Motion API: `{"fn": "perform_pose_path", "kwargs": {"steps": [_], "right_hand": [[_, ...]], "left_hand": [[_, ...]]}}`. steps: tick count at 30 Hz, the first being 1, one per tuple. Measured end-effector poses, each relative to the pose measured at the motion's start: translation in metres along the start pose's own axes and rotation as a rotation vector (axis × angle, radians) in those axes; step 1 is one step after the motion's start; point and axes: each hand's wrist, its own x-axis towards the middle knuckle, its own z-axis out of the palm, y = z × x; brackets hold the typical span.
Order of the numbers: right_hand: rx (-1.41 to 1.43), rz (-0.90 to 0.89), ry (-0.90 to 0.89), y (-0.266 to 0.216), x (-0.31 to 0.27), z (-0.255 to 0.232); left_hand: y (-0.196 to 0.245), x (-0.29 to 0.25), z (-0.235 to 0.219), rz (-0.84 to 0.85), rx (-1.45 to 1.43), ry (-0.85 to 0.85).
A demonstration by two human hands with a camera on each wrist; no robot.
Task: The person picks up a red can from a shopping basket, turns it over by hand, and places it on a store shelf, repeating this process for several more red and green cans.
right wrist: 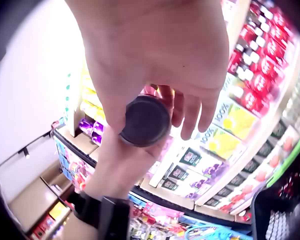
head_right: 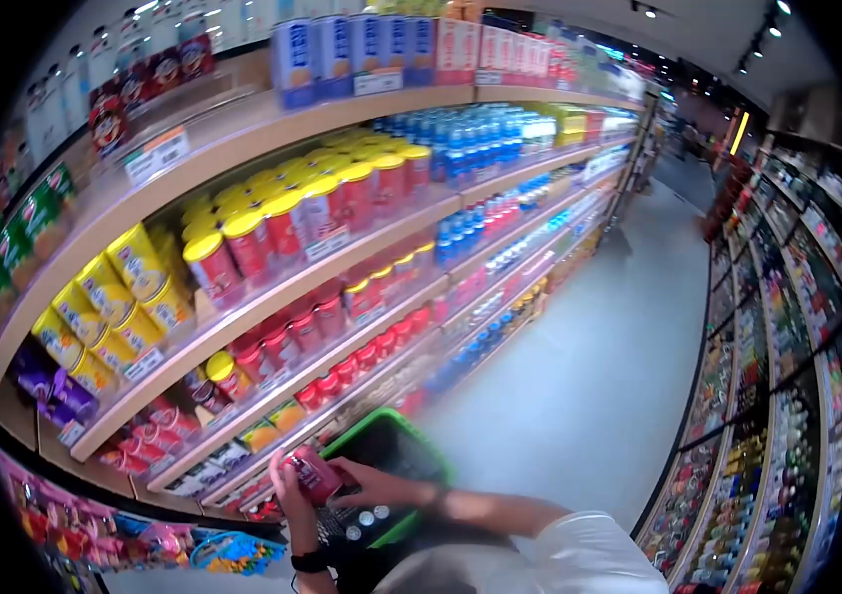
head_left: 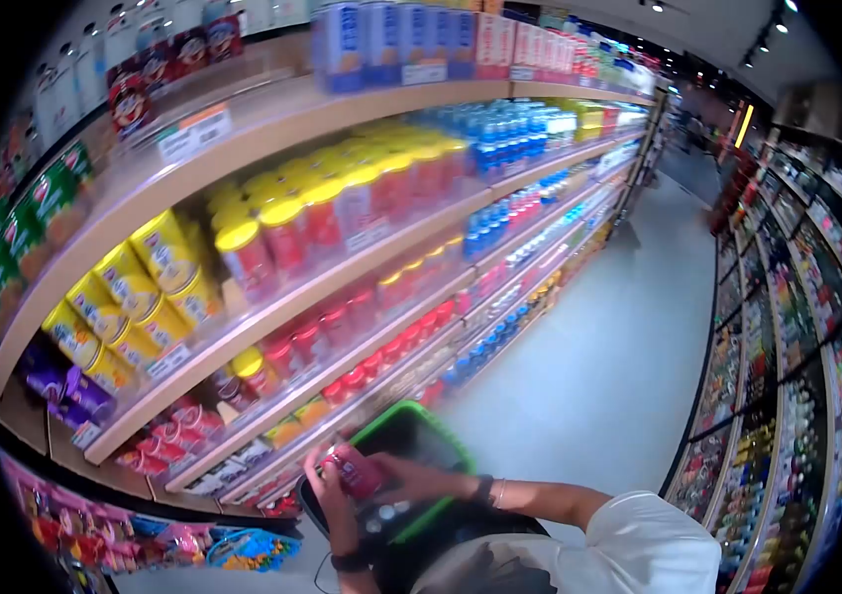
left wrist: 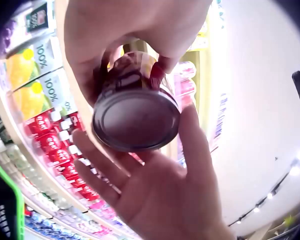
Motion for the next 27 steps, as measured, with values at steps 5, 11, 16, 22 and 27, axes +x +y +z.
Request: {"fn": "perform_pose_path", "kwargs": {"steps": [5, 11, 16, 22, 27], "right_hand": [[-0.197, -0.187, 0.234, -0.057, -0.021, -0.049], [-0.511, -0.518, 0.249, -0.102, -0.028, -0.077], [-0.491, -0.445, 0.28, -0.112, -0.029, -0.073], [-0.494, -0.432, 0.249, -0.134, -0.022, -0.048], [-0.394, -0.585, 0.202, -0.132, -0.007, -0.02]], "left_hand": [[0.04, 0.003, 0.074, 0.131, -0.071, -0.274], [0.052, -0.023, 0.117, 0.007, -0.301, -0.45], [0.075, -0.029, 0.134, 0.067, -0.204, -0.399], [0.111, -0.036, 0.108, 0.242, 0.017, -0.33], [0.127, -0.056, 0.096, 0.356, -0.08, -0.221]]}}
